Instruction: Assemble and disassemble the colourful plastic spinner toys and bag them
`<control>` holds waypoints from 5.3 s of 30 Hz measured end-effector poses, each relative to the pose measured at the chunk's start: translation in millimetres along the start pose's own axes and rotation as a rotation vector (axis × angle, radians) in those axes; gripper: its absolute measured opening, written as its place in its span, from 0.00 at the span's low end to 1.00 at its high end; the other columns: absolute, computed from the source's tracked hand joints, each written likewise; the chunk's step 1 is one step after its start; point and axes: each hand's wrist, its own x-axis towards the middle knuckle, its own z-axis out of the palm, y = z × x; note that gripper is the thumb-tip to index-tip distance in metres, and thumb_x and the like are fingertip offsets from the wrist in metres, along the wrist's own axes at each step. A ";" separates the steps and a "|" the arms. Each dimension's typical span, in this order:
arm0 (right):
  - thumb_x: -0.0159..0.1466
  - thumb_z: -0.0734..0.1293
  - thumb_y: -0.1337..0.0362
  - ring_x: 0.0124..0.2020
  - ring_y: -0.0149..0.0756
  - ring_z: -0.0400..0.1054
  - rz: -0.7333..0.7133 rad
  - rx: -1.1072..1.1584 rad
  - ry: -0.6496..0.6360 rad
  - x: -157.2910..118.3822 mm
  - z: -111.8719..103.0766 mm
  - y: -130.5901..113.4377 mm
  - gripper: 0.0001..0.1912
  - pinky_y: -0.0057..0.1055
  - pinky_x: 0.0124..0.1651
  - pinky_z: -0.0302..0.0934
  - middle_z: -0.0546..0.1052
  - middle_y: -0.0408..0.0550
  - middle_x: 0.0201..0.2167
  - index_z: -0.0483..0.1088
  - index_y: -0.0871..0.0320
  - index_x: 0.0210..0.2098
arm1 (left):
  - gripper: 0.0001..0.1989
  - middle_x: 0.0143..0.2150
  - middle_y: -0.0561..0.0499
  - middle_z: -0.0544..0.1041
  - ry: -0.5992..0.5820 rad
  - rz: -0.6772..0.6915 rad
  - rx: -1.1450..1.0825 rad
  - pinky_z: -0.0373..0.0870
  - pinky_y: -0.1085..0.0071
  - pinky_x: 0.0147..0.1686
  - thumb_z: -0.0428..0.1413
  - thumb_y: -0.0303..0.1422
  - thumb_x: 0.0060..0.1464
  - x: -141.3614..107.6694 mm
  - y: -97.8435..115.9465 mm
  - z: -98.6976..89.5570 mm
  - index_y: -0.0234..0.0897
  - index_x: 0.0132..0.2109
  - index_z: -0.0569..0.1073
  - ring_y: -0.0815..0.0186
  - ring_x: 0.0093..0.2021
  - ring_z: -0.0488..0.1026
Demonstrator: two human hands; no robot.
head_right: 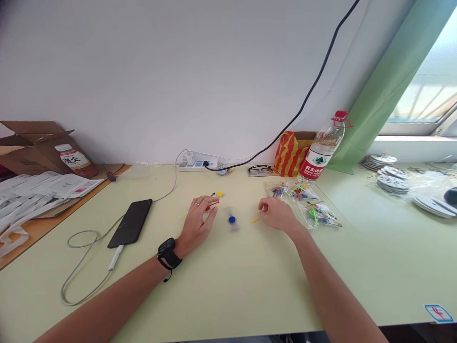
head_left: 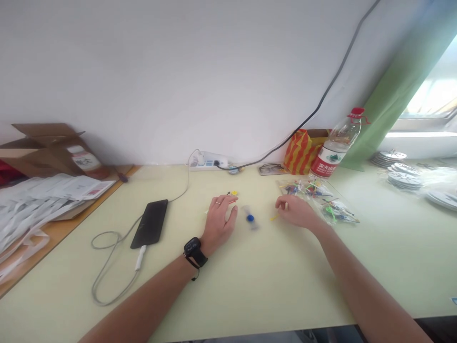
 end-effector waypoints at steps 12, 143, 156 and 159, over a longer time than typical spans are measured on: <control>0.58 0.67 0.67 0.34 0.40 0.72 -0.174 0.091 -0.174 -5.5 -12.4 3.9 0.05 0.33 0.39 0.63 0.80 0.47 0.33 0.76 0.54 0.31 | 0.11 0.52 0.47 0.77 0.025 -0.024 -0.029 0.72 0.55 0.52 0.50 0.32 0.70 1.9 1.1 -2.0 0.43 0.53 0.74 0.56 0.54 0.70; 0.76 0.53 0.48 0.67 0.51 0.58 -0.410 0.152 -0.002 4.7 35.6 -44.8 0.24 0.56 0.67 0.53 0.77 0.51 0.57 0.73 0.49 0.57 | 0.09 0.43 0.49 0.80 0.090 -0.028 -0.062 0.74 0.59 0.46 0.54 0.28 0.65 3.9 -3.3 0.2 0.43 0.50 0.76 0.57 0.49 0.71; 0.76 0.54 0.51 0.50 0.45 0.71 -0.415 0.195 0.127 1.1 17.1 -34.0 0.26 0.45 0.57 0.57 0.80 0.52 0.37 0.74 0.55 0.31 | 0.10 0.48 0.48 0.80 0.004 0.039 -0.036 0.72 0.56 0.53 0.55 0.30 0.66 2.9 0.8 -3.2 0.42 0.52 0.76 0.57 0.52 0.70; 0.76 0.54 0.50 0.39 0.41 0.72 -0.387 0.219 0.198 0.2 14.4 -31.8 0.29 0.42 0.54 0.58 0.77 0.49 0.29 0.69 0.56 0.24 | 0.15 0.56 0.50 0.79 -0.214 0.194 -0.020 0.66 0.51 0.61 0.57 0.31 0.65 0.8 5.7 -6.1 0.46 0.57 0.75 0.54 0.59 0.67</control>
